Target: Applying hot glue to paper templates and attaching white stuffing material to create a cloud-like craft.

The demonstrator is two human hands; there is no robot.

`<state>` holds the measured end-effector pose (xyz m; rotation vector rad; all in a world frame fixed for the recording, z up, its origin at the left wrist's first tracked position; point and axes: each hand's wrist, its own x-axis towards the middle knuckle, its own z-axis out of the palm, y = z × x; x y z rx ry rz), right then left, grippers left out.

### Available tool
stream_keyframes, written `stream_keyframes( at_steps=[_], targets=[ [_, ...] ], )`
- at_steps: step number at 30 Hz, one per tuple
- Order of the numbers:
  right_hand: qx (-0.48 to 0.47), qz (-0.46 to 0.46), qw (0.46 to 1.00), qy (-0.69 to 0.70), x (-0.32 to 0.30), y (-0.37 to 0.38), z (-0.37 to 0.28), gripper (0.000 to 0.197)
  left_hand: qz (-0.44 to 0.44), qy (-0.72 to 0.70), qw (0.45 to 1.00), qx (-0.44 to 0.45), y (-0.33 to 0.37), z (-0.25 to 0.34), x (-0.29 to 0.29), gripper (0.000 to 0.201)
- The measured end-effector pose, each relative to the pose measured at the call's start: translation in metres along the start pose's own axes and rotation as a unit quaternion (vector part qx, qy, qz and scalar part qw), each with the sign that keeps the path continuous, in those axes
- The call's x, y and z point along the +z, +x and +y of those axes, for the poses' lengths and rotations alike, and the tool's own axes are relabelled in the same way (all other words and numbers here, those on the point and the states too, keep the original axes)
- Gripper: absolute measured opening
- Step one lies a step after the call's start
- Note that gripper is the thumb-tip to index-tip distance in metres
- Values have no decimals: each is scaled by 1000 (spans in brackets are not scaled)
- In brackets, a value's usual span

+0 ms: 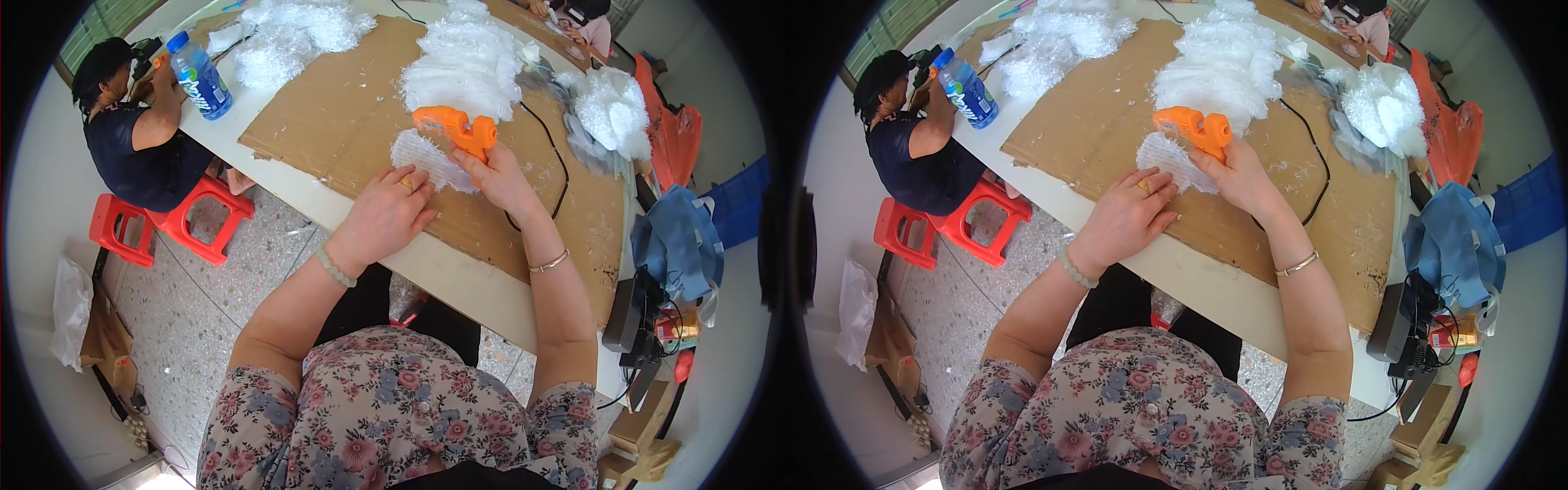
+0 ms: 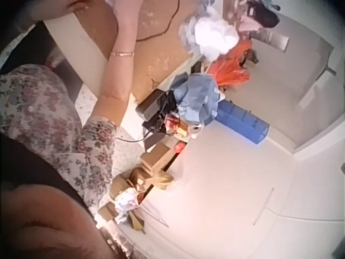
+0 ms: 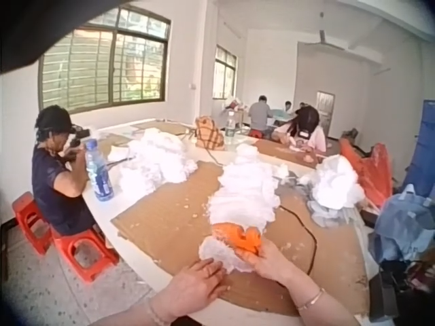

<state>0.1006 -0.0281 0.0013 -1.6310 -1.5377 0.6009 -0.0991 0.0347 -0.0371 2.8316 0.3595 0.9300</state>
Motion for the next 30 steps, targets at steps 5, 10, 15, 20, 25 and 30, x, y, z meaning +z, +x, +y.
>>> stream_keyframes(
  at_steps=[5, 10, 15, 20, 25, 30],
  targets=[
    [-39, 118, 975, 183, -34, -9, -38, 29, -3, 6, 1000, 5, -2, -2, 0, 32],
    [-80, 136, 959, 236, -54, -15, -30, 30, -9, 9, 1000, -2, -2, 0, -2, 32],
    [64, 92, 979, 172, -31, -16, -17, 32, -8, 6, 1000, 8, 1, 2, -2, 32],
    [35, -3, 997, 71, -25, -8, 17, 35, -9, 1, 1000, 11, 3, 3, -1, 32],
    [74, -12, 991, 107, -29, -10, 2, 35, -12, -12, 1000, -3, 2, 2, -4, 32],
    [49, 9, 997, 56, -29, -7, 16, 35, -12, -8, 1000, 1, 3, 1, -3, 32]
  ],
)
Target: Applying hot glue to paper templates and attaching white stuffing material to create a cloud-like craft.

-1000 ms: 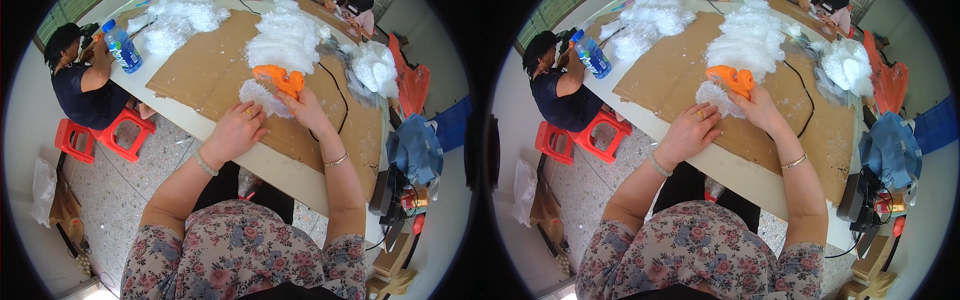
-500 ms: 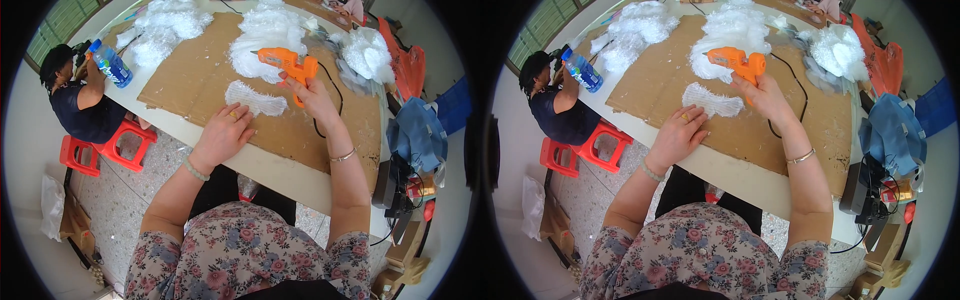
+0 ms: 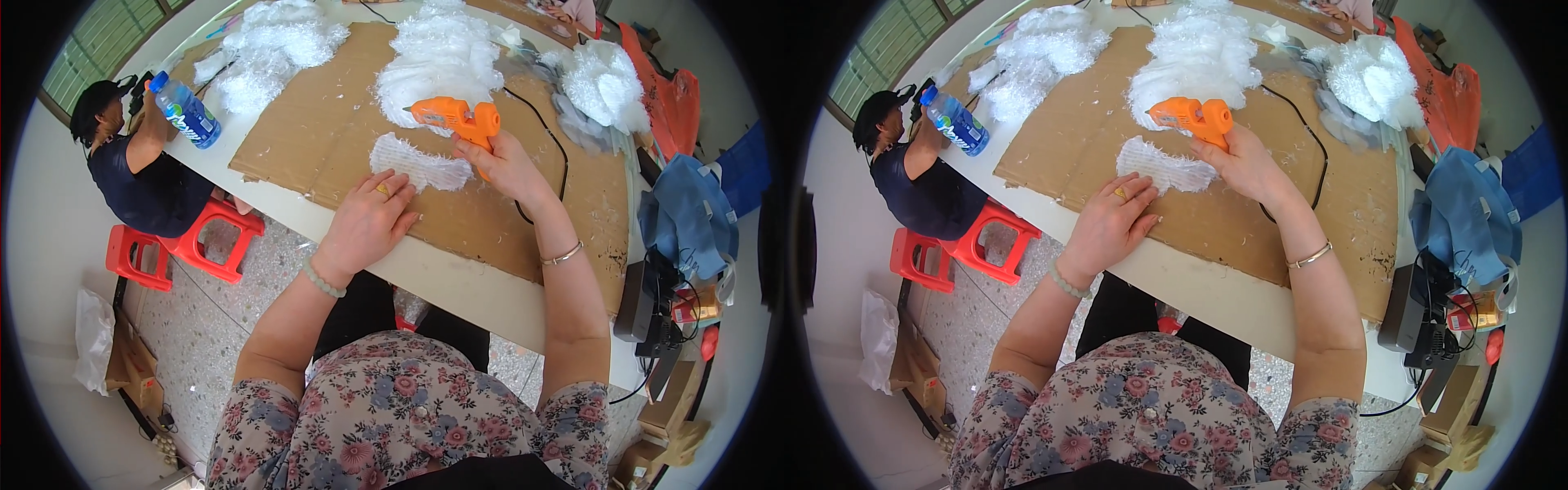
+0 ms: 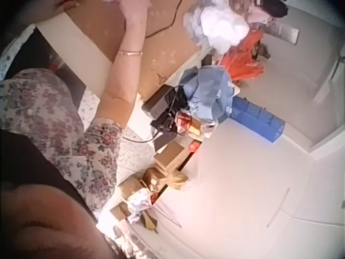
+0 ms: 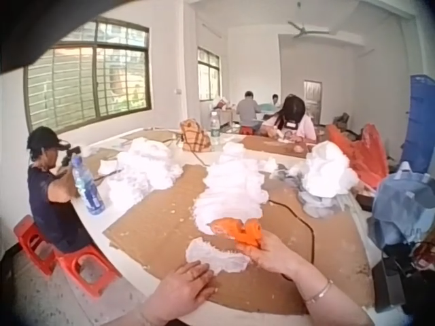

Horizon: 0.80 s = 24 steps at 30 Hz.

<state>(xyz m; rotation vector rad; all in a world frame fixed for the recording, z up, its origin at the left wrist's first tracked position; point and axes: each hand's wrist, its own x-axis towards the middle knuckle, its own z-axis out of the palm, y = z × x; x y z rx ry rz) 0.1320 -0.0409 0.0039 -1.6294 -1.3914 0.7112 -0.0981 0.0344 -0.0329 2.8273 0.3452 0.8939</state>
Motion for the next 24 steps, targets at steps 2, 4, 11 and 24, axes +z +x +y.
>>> stream_keyframes(
  at_steps=[2, 4, 11, 24],
  targets=[
    [-3, -19, 1000, -16, 0, 1, 5, 35, 0, 4, 1000, 0, 0, 0, 1, 32],
    [-6, -37, 999, -32, 0, 0, 4, 35, 5, 9, 1000, 10, 0, 0, 2, 32],
    [-10, 11, 998, 58, -4, -4, -9, 29, 3, 18, 1000, 6, -3, -1, 2, 32],
    [-70, -22, 988, -139, 25, -5, -13, 32, 7, 10, 1000, -3, -4, -3, 3, 32]
  ],
)
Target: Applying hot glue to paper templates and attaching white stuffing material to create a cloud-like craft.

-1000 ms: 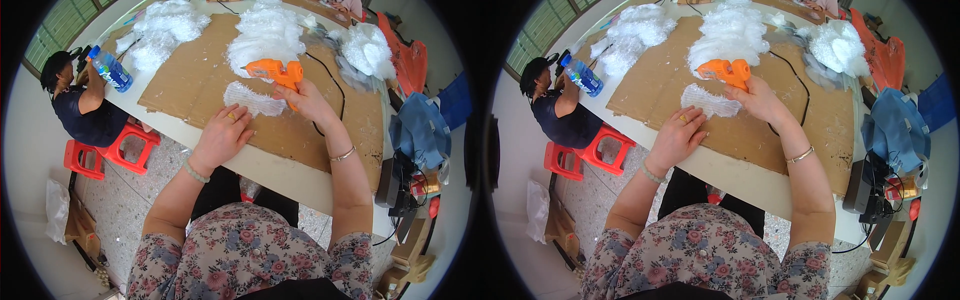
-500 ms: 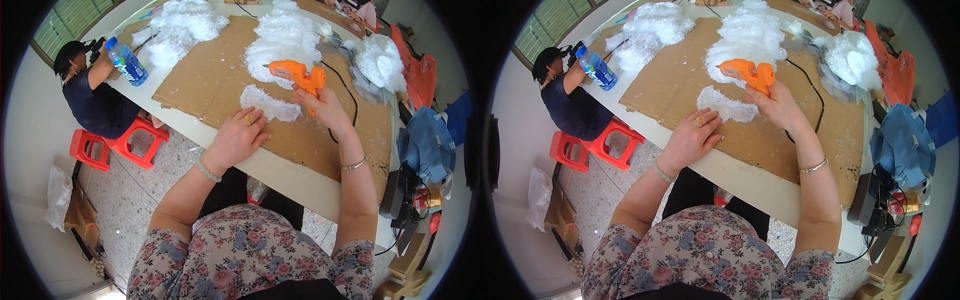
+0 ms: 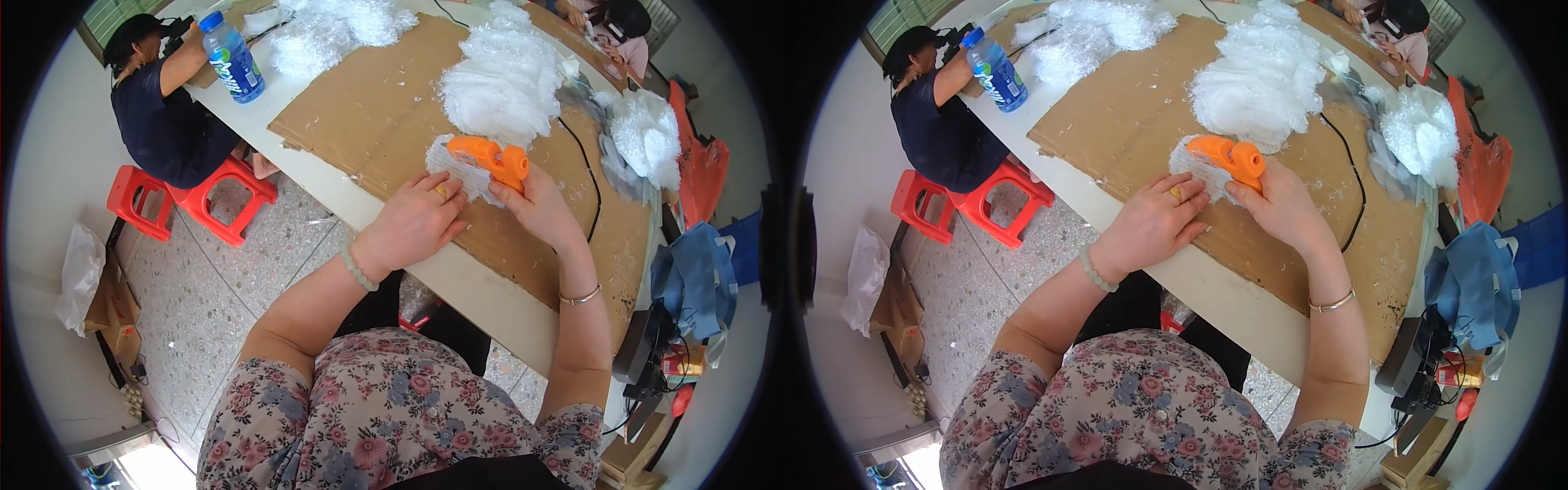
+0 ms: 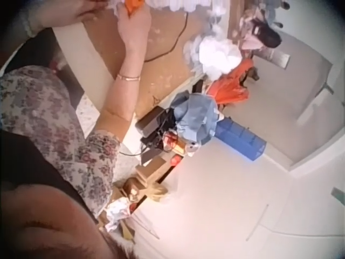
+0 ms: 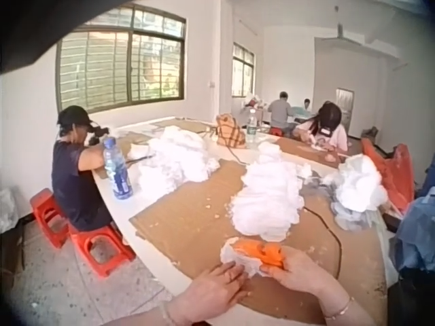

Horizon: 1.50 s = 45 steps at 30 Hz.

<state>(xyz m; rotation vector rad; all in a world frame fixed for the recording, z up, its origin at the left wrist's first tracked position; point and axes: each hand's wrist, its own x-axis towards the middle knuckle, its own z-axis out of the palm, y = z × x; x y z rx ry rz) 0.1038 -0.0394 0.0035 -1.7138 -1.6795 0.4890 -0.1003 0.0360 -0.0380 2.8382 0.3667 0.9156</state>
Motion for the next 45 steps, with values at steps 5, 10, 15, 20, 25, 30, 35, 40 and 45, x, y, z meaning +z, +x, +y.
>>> stream_keyframes(
  at_steps=[5, 10, 15, 20, 25, 30, 35, 40, 45],
  targets=[
    [23, -7, 998, -50, -2, 2, -6, 32, 0, -7, 1000, -7, -2, 0, -1, 32],
    [40, -5, 997, -65, -4, 2, -7, 31, 0, -11, 1000, -11, -2, 0, 0, 31],
    [54, -7, 996, -75, -3, 2, -4, 33, -3, -10, 1000, -12, -2, 1, -1, 31],
    [43, -9, 996, -78, -2, 2, -6, 34, -2, -9, 1000, -12, -3, 0, 0, 32],
    [30, -6, 996, -81, -3, 1, -2, 34, -3, -4, 1000, -9, -2, 0, -2, 32],
    [104, 58, 979, 164, -16, -1, -6, 25, 2, -14, 1000, -5, 1, 4, 1, 33],
    [108, 99, 953, 266, -13, 5, -10, 25, 9, -8, 1000, -5, 1, -1, -2, 33],
    [115, 113, 921, 354, -18, 3, -14, 25, 2, -82, 996, -20, 6, 1, -7, 32],
    [108, 135, 890, 422, -25, -3, -9, 27, -18, -130, 988, -79, 15, 12, -10, 33]
  ],
)
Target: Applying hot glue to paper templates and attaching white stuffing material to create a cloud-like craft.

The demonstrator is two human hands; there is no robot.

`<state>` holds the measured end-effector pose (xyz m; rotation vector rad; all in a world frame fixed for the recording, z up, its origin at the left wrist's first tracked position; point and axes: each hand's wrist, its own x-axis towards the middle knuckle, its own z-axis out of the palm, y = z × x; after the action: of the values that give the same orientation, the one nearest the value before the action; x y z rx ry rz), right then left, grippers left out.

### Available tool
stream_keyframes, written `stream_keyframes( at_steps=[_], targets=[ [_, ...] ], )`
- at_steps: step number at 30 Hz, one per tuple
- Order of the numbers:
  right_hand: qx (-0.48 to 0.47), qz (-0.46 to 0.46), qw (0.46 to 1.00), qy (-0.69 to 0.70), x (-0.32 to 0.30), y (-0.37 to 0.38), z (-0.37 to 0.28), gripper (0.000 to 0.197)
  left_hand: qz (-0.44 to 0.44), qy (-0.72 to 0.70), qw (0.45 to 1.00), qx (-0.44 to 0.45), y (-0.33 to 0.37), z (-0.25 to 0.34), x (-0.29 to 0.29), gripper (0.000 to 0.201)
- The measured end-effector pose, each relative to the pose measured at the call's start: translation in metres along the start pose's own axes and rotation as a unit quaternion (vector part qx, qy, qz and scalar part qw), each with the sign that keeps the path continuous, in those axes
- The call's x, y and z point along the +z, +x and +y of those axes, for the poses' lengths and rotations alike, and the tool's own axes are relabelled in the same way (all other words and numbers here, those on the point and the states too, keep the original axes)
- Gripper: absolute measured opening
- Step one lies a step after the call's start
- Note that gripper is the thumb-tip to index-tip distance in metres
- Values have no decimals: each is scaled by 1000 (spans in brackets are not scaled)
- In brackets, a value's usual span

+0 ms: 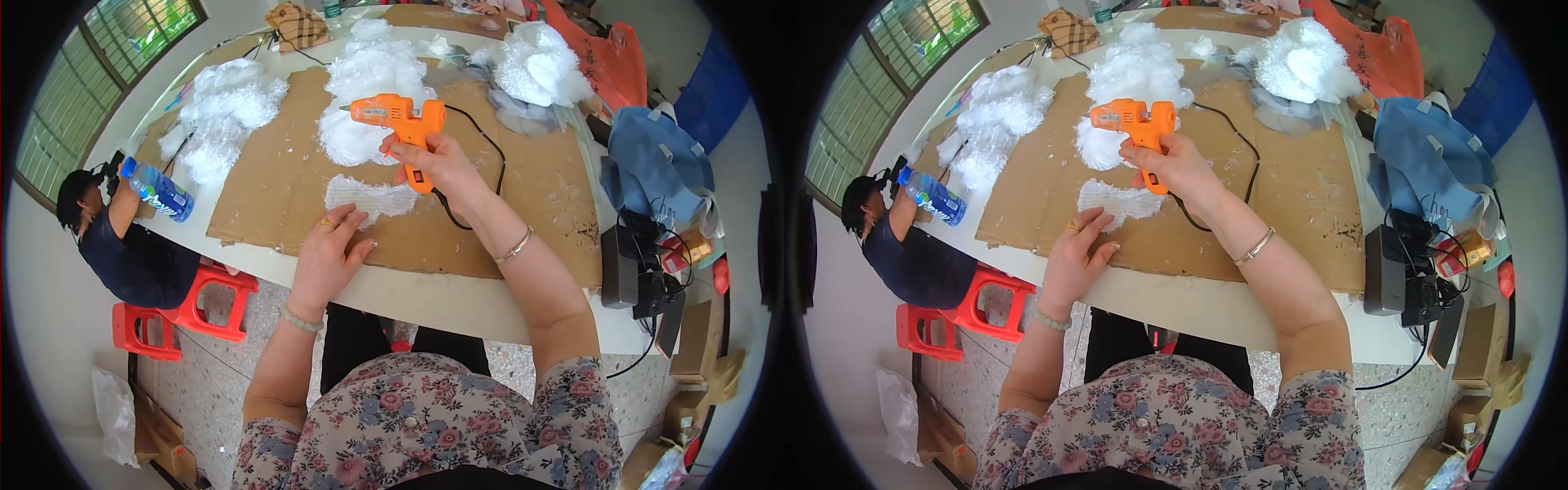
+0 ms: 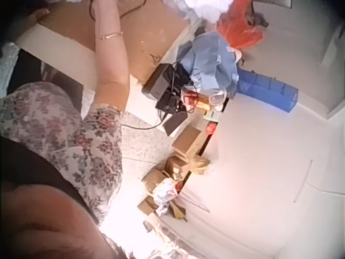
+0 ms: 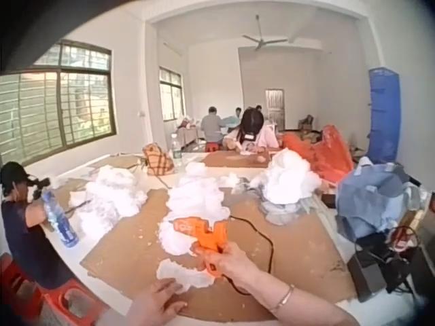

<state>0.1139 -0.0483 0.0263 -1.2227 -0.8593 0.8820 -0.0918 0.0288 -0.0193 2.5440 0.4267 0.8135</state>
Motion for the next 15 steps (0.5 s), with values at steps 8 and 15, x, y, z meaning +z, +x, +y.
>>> stream_keyframes(
  at_steps=[8, 15],
  targets=[
    [-59, -66, 996, 12, 17, -8, -9, 29, -7, 23, 999, 22, 2, 0, -13, 28],
    [-277, 3, 955, -109, 43, -16, 8, 46, 35, -466, 879, -96, 16, 12, 21, 28]
  ],
)
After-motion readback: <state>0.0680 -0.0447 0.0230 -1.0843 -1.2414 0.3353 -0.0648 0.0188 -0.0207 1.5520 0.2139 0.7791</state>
